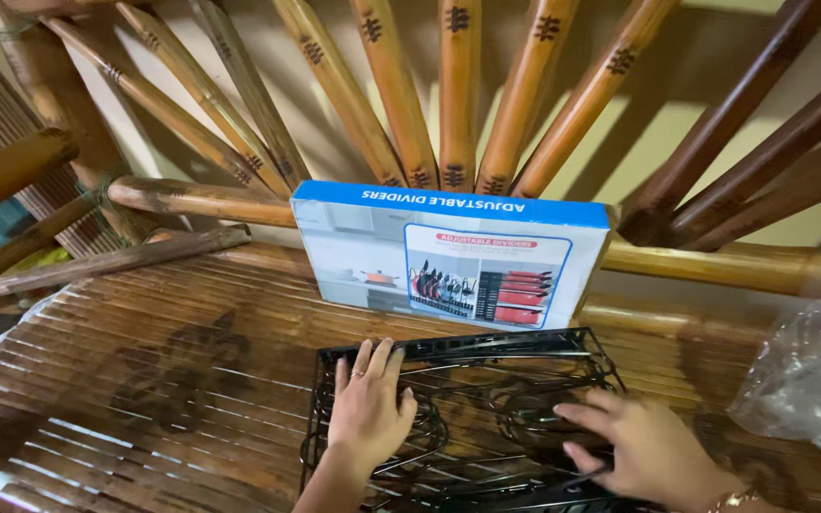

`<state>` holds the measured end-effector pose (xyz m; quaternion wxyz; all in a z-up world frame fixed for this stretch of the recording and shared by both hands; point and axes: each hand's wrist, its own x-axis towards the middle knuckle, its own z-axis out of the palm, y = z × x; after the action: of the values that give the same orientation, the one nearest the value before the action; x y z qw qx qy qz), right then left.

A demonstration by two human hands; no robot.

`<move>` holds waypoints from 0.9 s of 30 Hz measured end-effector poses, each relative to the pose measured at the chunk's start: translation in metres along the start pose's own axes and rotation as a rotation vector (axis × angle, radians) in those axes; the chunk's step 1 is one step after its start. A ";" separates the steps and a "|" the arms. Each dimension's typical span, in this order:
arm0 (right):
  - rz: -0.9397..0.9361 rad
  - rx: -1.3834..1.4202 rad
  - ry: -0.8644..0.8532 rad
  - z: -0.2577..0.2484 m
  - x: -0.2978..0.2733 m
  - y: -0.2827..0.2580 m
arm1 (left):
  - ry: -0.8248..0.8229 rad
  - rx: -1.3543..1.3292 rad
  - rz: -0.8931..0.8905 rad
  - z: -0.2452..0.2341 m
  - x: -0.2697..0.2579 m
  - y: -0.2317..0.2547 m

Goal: The person assembles a black wire rack by inserting multiple wire dividers into slots on the frame. They handle each divider individually, aligning and pressing them into place on a bamboo bench. The person then places the assembled rack into a clear plastic bag.

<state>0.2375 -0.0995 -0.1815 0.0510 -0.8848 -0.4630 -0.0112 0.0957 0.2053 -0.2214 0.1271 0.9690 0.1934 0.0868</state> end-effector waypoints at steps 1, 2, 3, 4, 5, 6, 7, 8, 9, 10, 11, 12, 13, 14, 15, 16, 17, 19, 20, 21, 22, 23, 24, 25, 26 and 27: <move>-0.066 0.014 0.054 0.007 0.000 -0.001 | -0.001 0.017 -0.001 0.001 0.001 0.001; -0.131 0.027 0.111 0.013 0.000 -0.002 | -0.001 0.036 0.001 0.002 0.002 0.001; -0.195 0.041 0.168 0.018 0.001 -0.003 | -0.001 0.019 -0.005 0.003 0.003 0.000; -0.201 0.054 0.178 0.021 0.003 -0.002 | -0.003 0.002 -0.010 0.003 0.003 -0.002; -0.207 0.066 0.188 0.024 0.004 -0.001 | -0.005 -0.015 -0.014 0.003 0.002 -0.003; -0.213 0.076 0.198 0.025 0.005 -0.001 | 0.016 -0.040 -0.012 0.002 0.003 -0.006; -0.150 0.066 0.118 0.026 0.006 0.000 | 0.037 -0.065 -0.009 0.000 0.003 -0.008; -0.081 0.056 0.035 0.026 0.006 0.001 | 0.053 -0.093 -0.003 -0.001 0.002 -0.007; -0.011 0.047 -0.048 0.025 0.005 0.002 | 0.000 -0.069 -0.037 -0.003 0.000 -0.003; 0.001 0.038 -0.077 0.025 0.005 0.003 | -0.047 -0.045 -0.065 -0.005 -0.002 -0.001; 0.014 0.030 -0.105 0.026 0.007 0.003 | -0.093 -0.021 -0.094 -0.006 -0.001 0.000; 0.024 0.021 -0.132 0.026 0.010 0.005 | -0.080 0.002 -0.083 -0.006 0.001 0.001; 0.025 0.013 -0.104 0.026 0.012 0.007 | -0.067 0.025 -0.071 -0.007 0.002 0.002; 0.025 0.007 -0.078 0.027 0.013 0.008 | -0.056 0.049 -0.060 -0.008 0.005 0.002; 0.026 -0.001 -0.052 0.028 0.014 0.010 | -0.065 0.070 -0.063 -0.008 0.009 0.002; 0.001 0.003 -0.005 0.029 0.014 0.010 | -0.074 0.092 -0.065 -0.008 0.014 0.002; -0.024 0.005 0.042 0.030 0.014 0.011 | -0.084 0.114 -0.067 -0.008 0.019 0.001; -0.007 0.021 0.055 0.030 0.011 0.013 | -0.115 0.061 -0.091 -0.005 0.024 0.000; 0.028 0.039 0.025 0.030 0.011 0.012 | -0.129 0.038 -0.110 -0.003 0.023 -0.002; 0.064 0.057 -0.005 0.029 0.013 0.011 | -0.133 0.036 -0.098 -0.002 0.023 -0.003; 0.069 0.076 -0.009 0.028 0.015 0.008 | -0.137 0.039 -0.082 -0.003 0.023 -0.004; 0.075 0.095 -0.012 0.026 0.016 0.006 | -0.141 0.043 -0.067 -0.005 0.022 -0.003; 0.083 0.111 -0.015 0.024 0.018 0.004 | -0.179 0.052 -0.063 -0.007 0.024 -0.001; 0.121 0.090 -0.048 0.021 0.019 0.003 | -0.216 0.061 -0.059 -0.011 0.026 0.002; 0.154 0.069 -0.085 0.020 0.020 0.001 | -0.255 0.069 -0.063 -0.015 0.024 0.004; 0.187 0.049 -0.123 0.019 0.022 -0.001 | -0.284 0.042 -0.051 -0.020 0.020 0.006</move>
<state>0.2484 -0.0789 -0.1988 0.0449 -0.9216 -0.3810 0.0591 0.1118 0.2121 -0.1983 0.1351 0.9687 0.1999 -0.0582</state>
